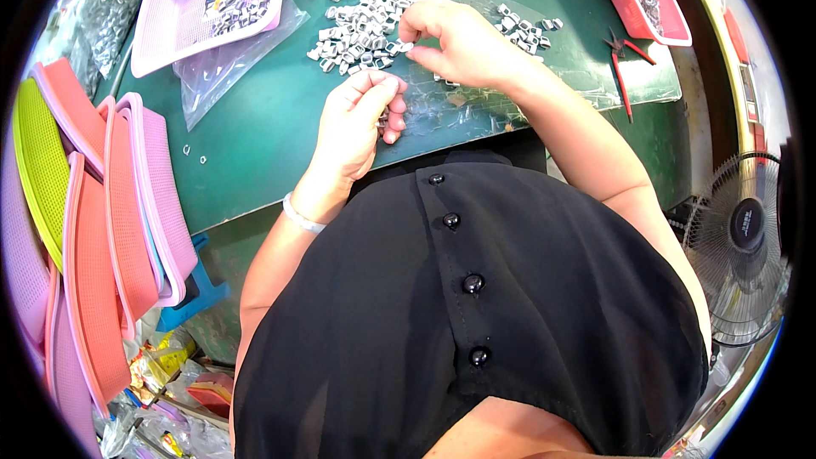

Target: The person repeatedly picks small silver metal parts from a green table, joins them by hand, and places the assembled units into a purple basket. The process is continuous and repetitive throughout the clip.

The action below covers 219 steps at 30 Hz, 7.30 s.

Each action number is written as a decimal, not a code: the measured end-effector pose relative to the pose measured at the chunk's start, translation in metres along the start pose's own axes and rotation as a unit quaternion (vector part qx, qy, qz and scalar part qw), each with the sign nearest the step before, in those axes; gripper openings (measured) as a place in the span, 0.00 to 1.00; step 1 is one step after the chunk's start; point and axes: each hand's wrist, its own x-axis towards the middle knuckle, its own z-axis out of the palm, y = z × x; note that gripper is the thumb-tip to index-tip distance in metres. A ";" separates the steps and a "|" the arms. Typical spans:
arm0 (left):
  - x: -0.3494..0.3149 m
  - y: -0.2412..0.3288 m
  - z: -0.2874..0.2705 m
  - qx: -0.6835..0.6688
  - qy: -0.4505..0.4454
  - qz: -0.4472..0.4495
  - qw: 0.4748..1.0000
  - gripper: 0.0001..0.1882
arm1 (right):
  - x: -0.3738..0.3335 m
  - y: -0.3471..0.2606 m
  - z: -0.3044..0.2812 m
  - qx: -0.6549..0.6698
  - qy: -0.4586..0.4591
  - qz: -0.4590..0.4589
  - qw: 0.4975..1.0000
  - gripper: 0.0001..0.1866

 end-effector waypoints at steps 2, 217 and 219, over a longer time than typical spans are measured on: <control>0.000 0.000 0.000 -0.013 0.000 0.004 1.000 0.07 | -0.002 -0.007 -0.003 0.004 -0.010 -0.020 1.000 0.10; 0.064 0.124 -0.066 0.607 0.233 0.493 0.578 0.13 | -0.006 -0.006 -0.001 0.138 -0.043 0.150 0.978 0.07; 0.046 0.095 -0.045 0.501 0.126 0.466 0.719 0.13 | -0.006 -0.007 -0.003 0.211 -0.058 0.186 0.958 0.07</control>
